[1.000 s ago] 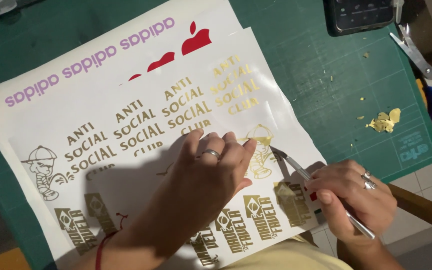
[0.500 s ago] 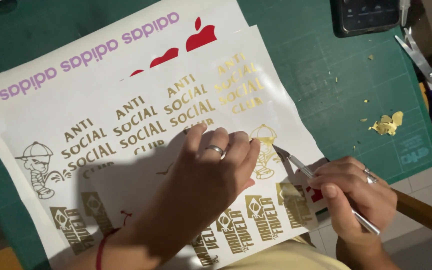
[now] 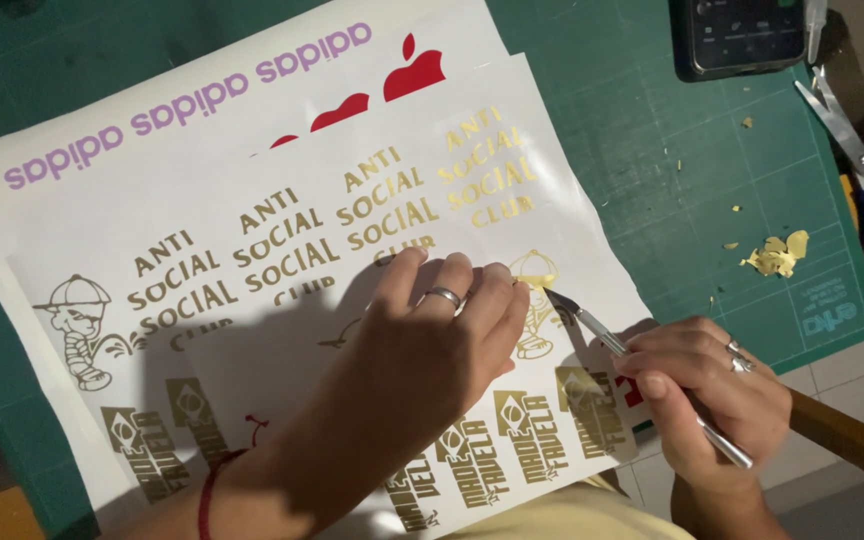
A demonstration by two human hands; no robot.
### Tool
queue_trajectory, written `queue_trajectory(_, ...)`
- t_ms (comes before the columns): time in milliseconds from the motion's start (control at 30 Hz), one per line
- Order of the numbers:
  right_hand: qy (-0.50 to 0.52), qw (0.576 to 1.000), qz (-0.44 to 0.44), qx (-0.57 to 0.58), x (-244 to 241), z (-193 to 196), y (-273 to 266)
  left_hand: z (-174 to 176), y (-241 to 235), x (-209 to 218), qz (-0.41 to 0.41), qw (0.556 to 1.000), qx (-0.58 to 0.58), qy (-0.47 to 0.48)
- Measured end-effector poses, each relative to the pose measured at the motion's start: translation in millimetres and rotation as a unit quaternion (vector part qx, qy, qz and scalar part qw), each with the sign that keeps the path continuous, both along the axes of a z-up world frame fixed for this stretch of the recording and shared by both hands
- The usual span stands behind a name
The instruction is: Using a craft knife to remove excess vinyl from intricate sticker designs on a cutting mat.
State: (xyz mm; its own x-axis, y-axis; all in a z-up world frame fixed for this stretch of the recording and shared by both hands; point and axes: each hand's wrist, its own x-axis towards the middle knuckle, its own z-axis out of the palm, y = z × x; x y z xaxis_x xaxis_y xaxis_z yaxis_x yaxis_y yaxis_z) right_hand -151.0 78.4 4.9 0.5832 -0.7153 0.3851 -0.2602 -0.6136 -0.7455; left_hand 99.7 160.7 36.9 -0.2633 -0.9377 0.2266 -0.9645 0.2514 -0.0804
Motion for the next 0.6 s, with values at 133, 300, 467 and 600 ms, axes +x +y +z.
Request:
queue_trajectory(133, 0.005, 1.000, 0.006, -0.005, -0.6, 0.0, -1.5, 0.1, -1.2, -0.3, 0.003, 1.000, -0.002, 0.009)
queue_trajectory(300, 0.020, 1.000, 0.009, 0.012, -0.7, 2.4, -1.6, 2.1, -2.9, -1.0, 0.010, 0.999, -0.034, 0.015)
queue_trajectory(467, 0.023, 1.000, 0.010, 0.008, 0.7, 2.9, -1.6, -2.8, -0.8, -3.3, 0.014, 1.000, -0.010, -0.003)
queue_trajectory(600, 0.009, 1.000, 0.016, -0.005, -2.4, -1.7, -3.1, -1.4, -3.1, -3.9, 0.026, 0.999, -0.028, 0.003)
